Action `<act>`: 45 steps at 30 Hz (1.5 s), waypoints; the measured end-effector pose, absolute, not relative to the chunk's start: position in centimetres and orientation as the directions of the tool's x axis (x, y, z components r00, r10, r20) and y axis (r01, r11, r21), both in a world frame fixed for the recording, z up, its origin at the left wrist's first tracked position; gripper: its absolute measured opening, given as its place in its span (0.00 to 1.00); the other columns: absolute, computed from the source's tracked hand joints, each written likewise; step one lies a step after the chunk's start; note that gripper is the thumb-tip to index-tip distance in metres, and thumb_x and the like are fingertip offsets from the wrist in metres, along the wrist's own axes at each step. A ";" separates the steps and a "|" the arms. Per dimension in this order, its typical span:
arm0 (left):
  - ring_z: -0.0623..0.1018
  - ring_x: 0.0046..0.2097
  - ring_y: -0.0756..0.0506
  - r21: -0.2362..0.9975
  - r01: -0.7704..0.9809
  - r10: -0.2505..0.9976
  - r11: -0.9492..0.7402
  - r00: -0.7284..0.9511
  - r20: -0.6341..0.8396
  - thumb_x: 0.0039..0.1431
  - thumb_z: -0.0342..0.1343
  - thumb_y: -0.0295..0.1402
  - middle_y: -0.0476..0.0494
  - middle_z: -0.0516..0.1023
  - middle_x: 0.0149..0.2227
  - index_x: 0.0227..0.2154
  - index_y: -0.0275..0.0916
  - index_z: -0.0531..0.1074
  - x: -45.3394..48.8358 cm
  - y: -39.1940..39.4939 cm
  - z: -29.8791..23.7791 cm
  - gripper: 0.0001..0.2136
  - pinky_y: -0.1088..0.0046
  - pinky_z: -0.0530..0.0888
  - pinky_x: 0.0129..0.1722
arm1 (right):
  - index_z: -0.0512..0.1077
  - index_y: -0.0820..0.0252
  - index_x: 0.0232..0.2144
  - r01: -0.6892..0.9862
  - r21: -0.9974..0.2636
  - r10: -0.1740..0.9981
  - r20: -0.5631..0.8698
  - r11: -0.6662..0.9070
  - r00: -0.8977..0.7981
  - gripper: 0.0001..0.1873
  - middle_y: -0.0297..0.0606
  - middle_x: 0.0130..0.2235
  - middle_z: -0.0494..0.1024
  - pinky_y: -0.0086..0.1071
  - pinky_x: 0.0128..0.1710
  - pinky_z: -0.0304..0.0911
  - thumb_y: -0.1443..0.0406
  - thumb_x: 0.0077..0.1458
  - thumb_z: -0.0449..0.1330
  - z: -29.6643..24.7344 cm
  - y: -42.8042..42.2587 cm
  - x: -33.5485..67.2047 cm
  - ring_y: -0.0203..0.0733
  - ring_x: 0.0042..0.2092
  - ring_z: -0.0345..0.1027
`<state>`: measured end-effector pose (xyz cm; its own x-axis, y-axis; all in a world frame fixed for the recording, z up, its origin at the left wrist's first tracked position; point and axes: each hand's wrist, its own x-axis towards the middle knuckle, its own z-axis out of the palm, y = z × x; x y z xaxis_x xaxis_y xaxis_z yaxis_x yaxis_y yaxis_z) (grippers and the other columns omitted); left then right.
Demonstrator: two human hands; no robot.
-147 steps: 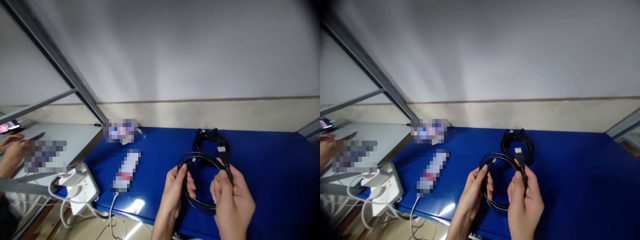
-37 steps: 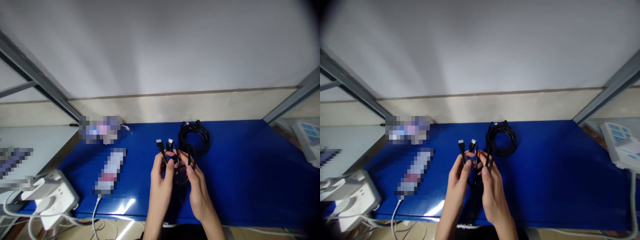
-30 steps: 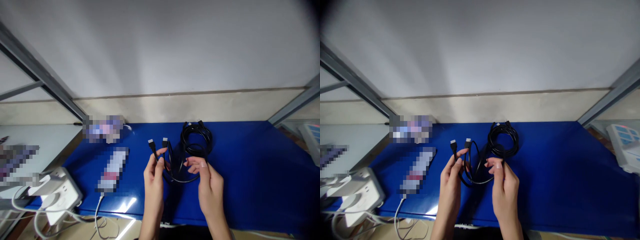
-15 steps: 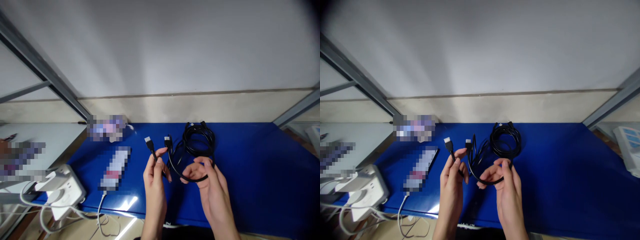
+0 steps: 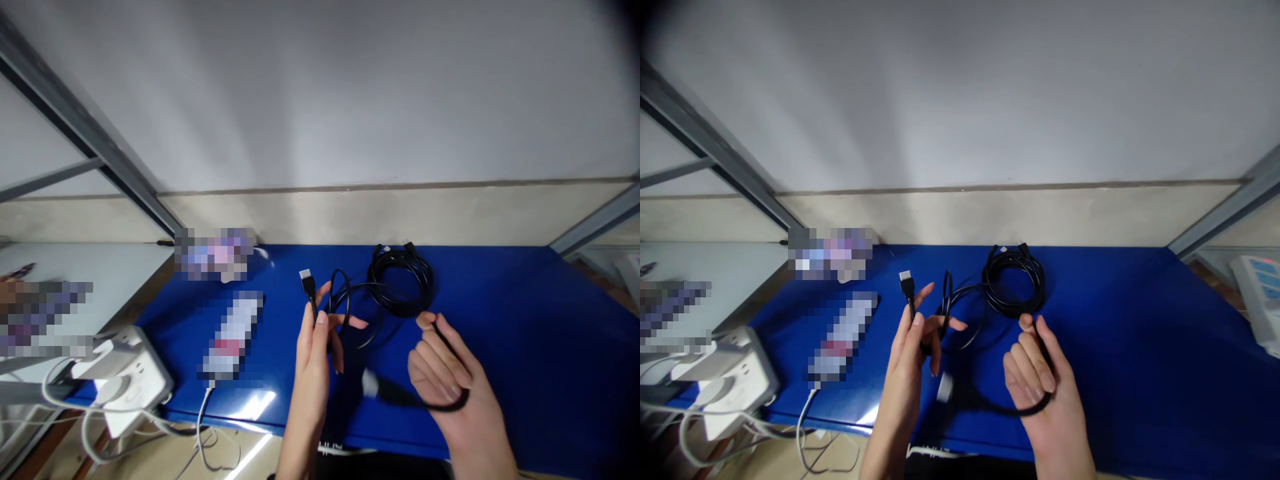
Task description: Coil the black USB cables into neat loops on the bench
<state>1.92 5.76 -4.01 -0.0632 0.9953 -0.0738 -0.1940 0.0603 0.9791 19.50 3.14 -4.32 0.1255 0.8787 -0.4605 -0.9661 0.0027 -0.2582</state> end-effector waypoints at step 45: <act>0.78 0.39 0.44 0.960 0.219 0.980 -0.177 0.129 0.151 0.71 0.62 0.40 0.44 0.79 0.36 0.45 0.42 0.88 0.1 5.2 -2.2 0.11 0.69 0.74 0.42 | 0.71 0.53 0.68 0.200 -0.975 0.993 0.112 0.101 0.042 0.26 0.43 0.53 0.85 0.34 0.53 0.77 0.53 0.74 0.58 -5.7 1.5 15.4 0.45 0.51 0.82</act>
